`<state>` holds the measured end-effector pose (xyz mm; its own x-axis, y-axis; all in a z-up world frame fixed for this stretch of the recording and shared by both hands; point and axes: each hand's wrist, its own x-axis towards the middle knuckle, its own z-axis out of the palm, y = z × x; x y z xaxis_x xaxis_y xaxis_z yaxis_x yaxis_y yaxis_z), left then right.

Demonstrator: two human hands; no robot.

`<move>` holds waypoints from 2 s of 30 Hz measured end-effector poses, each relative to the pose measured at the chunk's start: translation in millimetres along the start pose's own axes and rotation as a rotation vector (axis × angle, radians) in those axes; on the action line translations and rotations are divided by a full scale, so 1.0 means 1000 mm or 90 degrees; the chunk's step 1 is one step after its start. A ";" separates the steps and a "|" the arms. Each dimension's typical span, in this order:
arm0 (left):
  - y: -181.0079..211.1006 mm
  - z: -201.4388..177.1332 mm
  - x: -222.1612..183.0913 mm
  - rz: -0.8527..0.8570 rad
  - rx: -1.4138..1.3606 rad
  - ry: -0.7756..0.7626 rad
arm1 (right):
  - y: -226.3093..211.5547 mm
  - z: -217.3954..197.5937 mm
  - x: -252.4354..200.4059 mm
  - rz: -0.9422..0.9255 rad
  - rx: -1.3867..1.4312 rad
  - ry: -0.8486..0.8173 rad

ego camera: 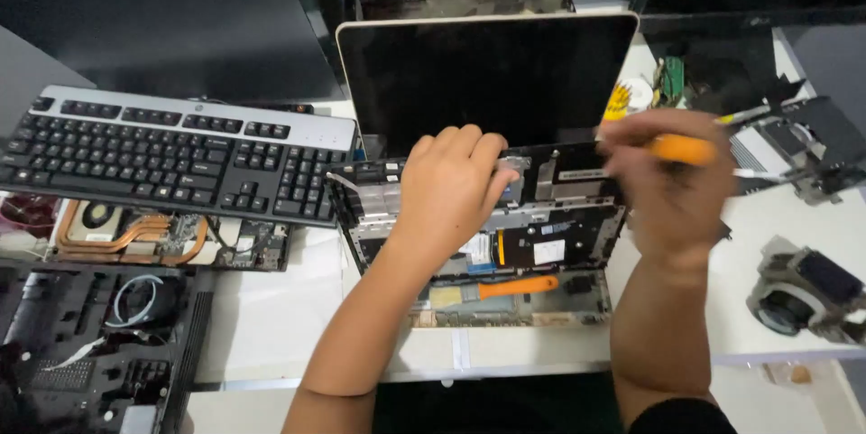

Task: Removing internal components from a laptop using a screwdriver on a repair bench.

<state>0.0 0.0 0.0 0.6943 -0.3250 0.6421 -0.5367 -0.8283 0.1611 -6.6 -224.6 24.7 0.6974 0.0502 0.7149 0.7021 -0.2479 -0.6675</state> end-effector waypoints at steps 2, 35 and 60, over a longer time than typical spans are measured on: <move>-0.006 0.005 0.002 0.000 -0.019 0.007 | 0.023 -0.009 -0.006 -0.017 0.096 0.071; -0.029 0.019 -0.001 0.024 0.011 0.099 | 0.015 0.003 0.018 -0.120 -0.123 -0.326; -0.039 0.003 -0.005 0.048 -0.170 0.062 | 0.066 -0.012 0.023 -0.089 0.416 -0.162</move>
<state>18.7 33.0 -11.8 0.6055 -0.3245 0.7266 -0.7009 -0.6500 0.2938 53.6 -251.1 -0.5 0.5512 0.2831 0.7849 0.6743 0.4030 -0.6189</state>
